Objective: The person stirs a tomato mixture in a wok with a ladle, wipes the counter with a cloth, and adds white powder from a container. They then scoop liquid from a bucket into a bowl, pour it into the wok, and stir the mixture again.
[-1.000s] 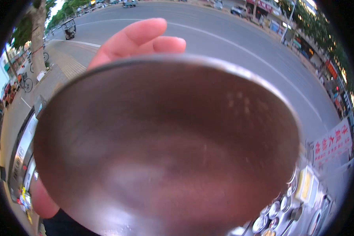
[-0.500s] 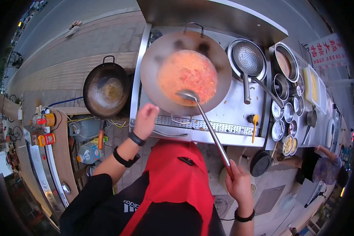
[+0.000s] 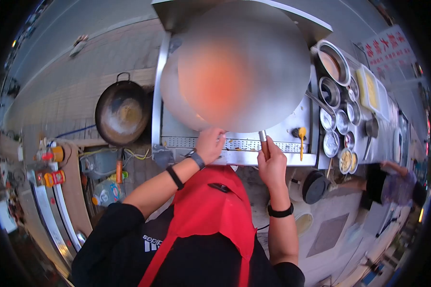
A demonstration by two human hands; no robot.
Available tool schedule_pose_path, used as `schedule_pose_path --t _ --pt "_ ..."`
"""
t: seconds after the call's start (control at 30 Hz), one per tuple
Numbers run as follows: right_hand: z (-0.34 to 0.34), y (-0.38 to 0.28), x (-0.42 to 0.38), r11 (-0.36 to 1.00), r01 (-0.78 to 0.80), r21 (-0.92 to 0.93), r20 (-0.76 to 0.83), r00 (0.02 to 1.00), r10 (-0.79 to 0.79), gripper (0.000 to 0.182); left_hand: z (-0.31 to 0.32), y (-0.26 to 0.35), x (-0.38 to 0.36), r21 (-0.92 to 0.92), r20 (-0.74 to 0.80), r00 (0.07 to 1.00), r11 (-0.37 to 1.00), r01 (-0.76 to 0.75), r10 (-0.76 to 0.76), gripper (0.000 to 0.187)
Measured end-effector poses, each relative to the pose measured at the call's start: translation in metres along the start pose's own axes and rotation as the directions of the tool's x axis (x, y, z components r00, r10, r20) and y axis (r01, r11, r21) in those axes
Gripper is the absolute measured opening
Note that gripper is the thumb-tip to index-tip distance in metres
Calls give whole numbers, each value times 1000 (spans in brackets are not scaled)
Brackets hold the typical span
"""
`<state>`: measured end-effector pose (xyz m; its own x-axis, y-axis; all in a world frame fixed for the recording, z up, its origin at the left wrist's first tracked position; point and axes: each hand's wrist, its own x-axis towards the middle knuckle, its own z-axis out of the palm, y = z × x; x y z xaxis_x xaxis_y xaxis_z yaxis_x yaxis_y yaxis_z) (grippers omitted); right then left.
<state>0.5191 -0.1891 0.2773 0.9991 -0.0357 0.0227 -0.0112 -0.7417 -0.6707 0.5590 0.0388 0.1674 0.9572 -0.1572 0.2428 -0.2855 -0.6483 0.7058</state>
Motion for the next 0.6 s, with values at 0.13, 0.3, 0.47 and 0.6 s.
schedule_pose_path --t 0.13,0.3,0.47,0.6 --pt "-66 -51 -20 634 -507 584 375 861 344 40 -14 19 6 -416 304 904 811 411 -302 30" --pt "-32 -56 -32 522 -470 711 399 882 250 32 -13 124 35 -777 621 758 -25 629 -200 25" --pt "-53 33 -40 867 -224 445 -30 964 265 29 9 154 51 -780 548 798 192 595 -250 13" --pt "-114 237 -26 930 -253 267 -530 768 361 25 14 187 70 -678 652 729 271 683 -207 15"
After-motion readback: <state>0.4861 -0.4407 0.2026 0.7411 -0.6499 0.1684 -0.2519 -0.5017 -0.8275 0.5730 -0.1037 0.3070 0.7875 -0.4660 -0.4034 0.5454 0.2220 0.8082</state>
